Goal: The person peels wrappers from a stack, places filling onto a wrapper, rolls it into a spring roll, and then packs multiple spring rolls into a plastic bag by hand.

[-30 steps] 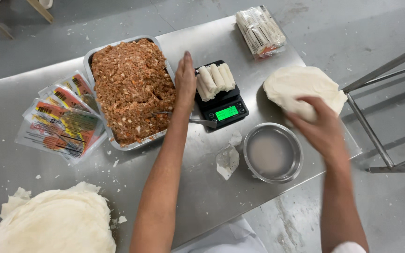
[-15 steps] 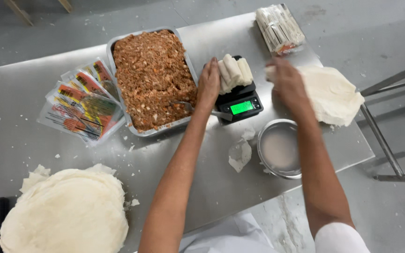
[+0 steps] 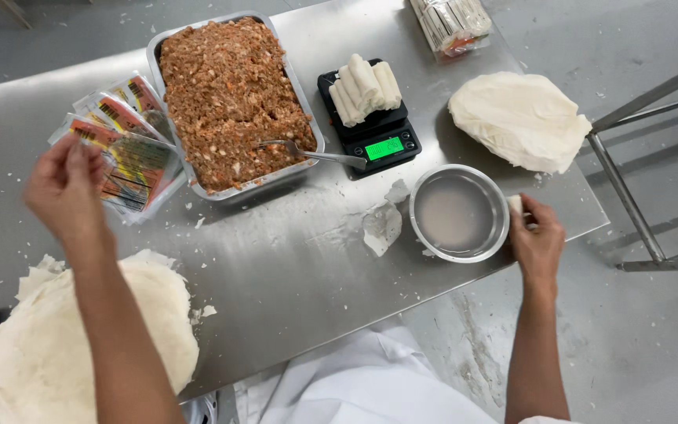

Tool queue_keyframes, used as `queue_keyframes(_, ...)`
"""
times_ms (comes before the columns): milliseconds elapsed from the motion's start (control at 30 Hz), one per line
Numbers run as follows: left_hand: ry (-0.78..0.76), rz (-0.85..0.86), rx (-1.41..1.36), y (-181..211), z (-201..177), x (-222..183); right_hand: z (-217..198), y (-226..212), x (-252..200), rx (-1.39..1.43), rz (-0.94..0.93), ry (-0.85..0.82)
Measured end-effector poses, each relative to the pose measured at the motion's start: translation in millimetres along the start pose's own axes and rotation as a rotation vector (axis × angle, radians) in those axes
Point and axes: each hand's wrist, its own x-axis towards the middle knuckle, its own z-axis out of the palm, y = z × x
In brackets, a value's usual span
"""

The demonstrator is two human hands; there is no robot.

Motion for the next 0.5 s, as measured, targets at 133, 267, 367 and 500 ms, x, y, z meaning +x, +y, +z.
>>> queue_keyframes(133, -0.004, 0.051, 0.088, -89, -56, 32, 20, 2, -9, 0.046, -0.235, 0.224)
queue_keyframes(267, -0.045, 0.005, 0.236, -80, -54, 13, 24, 17, -7, 0.167, -0.229, 0.360)
queue_keyframes(367, -0.058, -0.003, 0.416, -91, -53, 16, 21, 16, -7, 0.252, -0.131, 0.396)
queue_keyframes(500, -0.095, 0.124, 0.503, -123, -55, 28, 27, 51, 6, 0.283, -0.099, 0.420)
